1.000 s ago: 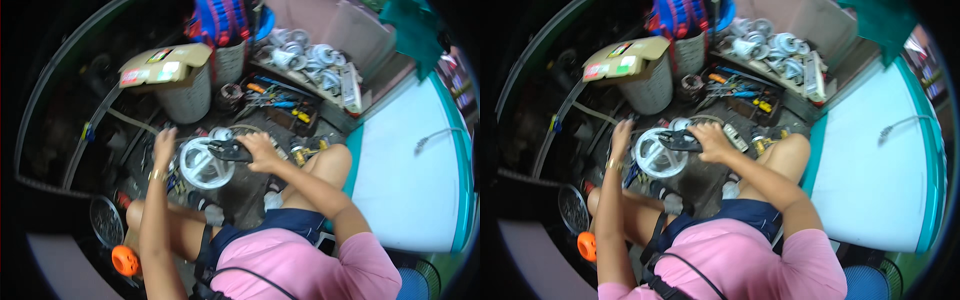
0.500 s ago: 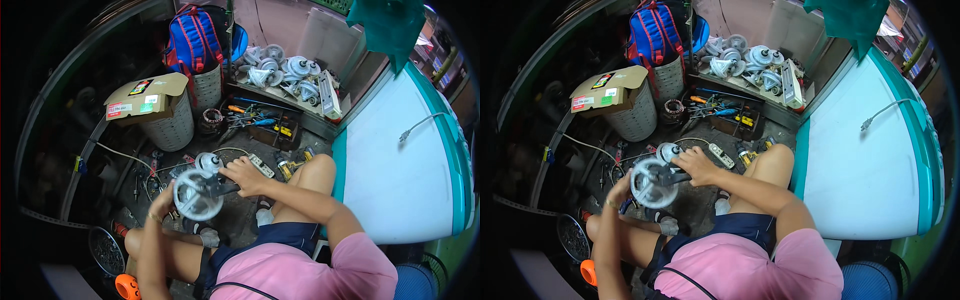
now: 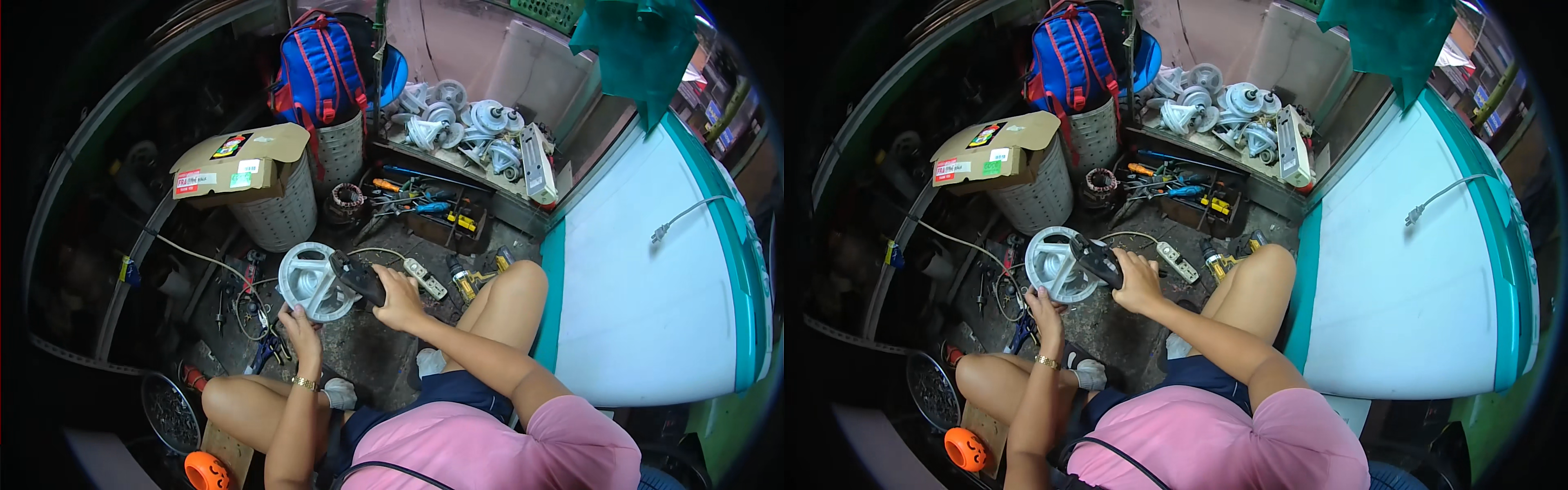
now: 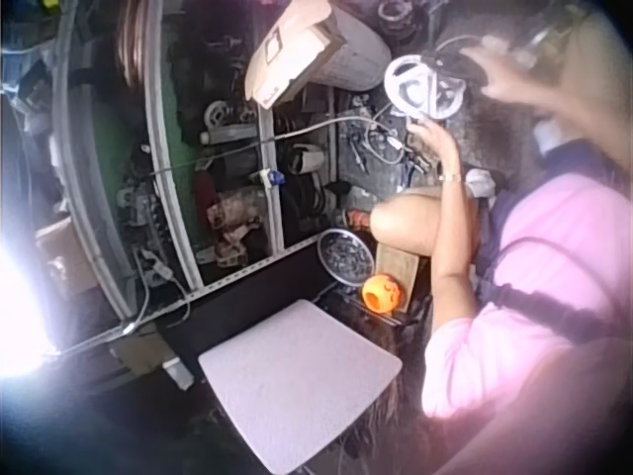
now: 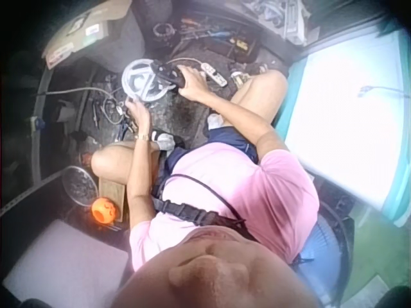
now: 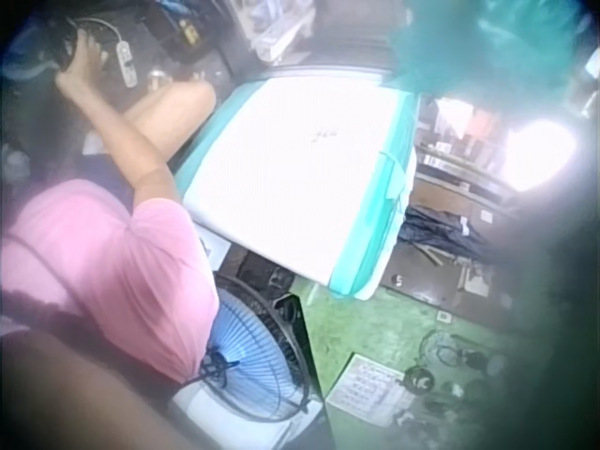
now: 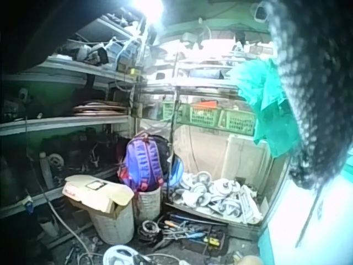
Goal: The person uses a power drill on a washing machine gearbox, then handles a gasket and uses pliers to manipulate components on the gearbox assembly.
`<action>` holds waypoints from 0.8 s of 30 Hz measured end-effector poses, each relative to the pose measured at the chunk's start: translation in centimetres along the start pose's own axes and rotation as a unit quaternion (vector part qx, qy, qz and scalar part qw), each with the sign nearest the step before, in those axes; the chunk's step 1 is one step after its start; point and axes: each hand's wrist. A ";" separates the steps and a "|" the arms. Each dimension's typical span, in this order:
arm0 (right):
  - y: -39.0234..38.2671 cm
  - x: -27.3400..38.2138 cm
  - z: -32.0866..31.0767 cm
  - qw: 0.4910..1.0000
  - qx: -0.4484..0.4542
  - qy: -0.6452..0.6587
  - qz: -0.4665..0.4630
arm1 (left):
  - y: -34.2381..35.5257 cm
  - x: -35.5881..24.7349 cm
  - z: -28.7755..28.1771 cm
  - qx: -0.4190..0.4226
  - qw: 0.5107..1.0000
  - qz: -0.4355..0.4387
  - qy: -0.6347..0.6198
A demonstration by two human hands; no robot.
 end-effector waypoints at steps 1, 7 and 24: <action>-0.1 0.1 -0.1 1.000 0.008 -0.001 0.011 | 0.2 0.0 -0.1 0.002 1.000 0.000 0.000; 3.0 0.7 -5.9 0.949 0.144 -0.076 -0.268 | 10.1 -2.4 -7.0 0.253 0.943 -0.005 0.216; 1.0 -1.9 -0.5 1.000 0.010 -0.002 0.007 | 0.8 -1.8 1.0 -0.027 0.986 0.096 0.135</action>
Point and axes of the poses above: each hand's wrist, its own y-axis towards the middle knuckle, its own z-axis out of the palm, x = y × z, and after that the axes turned 9 degrees about y, right-handed
